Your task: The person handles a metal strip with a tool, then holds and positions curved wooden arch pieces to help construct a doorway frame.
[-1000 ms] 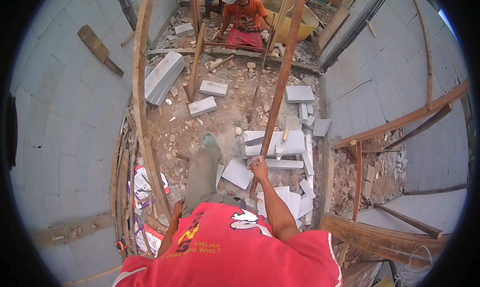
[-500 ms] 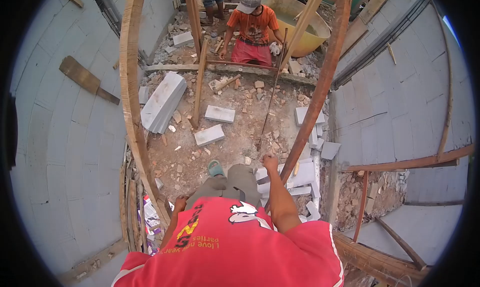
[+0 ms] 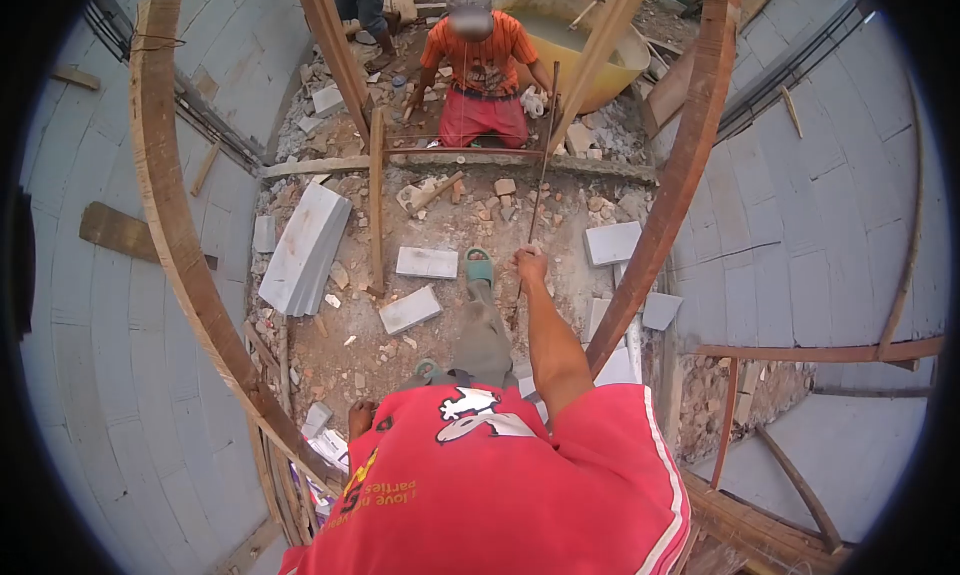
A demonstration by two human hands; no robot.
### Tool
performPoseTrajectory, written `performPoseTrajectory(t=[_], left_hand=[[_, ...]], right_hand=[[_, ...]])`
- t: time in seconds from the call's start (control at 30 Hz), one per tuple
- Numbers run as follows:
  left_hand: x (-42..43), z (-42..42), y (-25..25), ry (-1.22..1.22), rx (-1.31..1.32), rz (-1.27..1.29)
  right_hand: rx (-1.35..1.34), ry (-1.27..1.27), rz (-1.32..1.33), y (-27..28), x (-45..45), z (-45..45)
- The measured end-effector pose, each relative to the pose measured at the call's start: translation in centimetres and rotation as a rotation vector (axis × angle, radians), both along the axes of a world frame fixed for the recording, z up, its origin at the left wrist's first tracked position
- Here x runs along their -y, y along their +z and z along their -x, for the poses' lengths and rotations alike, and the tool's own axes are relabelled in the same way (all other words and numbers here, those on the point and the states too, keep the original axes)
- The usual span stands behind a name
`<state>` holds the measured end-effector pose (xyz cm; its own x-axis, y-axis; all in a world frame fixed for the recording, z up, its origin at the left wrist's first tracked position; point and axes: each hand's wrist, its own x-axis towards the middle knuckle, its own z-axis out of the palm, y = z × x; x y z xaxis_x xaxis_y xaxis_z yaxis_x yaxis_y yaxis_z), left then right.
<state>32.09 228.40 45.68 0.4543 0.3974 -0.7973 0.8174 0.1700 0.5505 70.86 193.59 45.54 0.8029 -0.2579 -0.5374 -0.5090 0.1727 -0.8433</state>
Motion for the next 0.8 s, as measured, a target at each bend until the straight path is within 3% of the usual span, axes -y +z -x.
performPoseTrajectory(t=[0.2,0.33,0.47,0.8], left_hand=[[3.4,-4.7,-1.1,0.346,-0.105,0.044],[6.9,-7.8,1.6,0.298,-0.165,0.039],[9.1,-10.9,5.0,0.276,-0.205,0.026],[11.8,-17.4,10.4,0.335,-0.285,-0.006]], right_hand=[[-0.004,0.113,0.099,-1.0,-0.1,-16.5],[0.068,0.188,0.081,-1.8,0.4,-25.5],[0.076,0.338,0.277,-4.5,0.9,-31.5],[-0.005,0.237,0.23,-8.7,0.1,-40.5]])
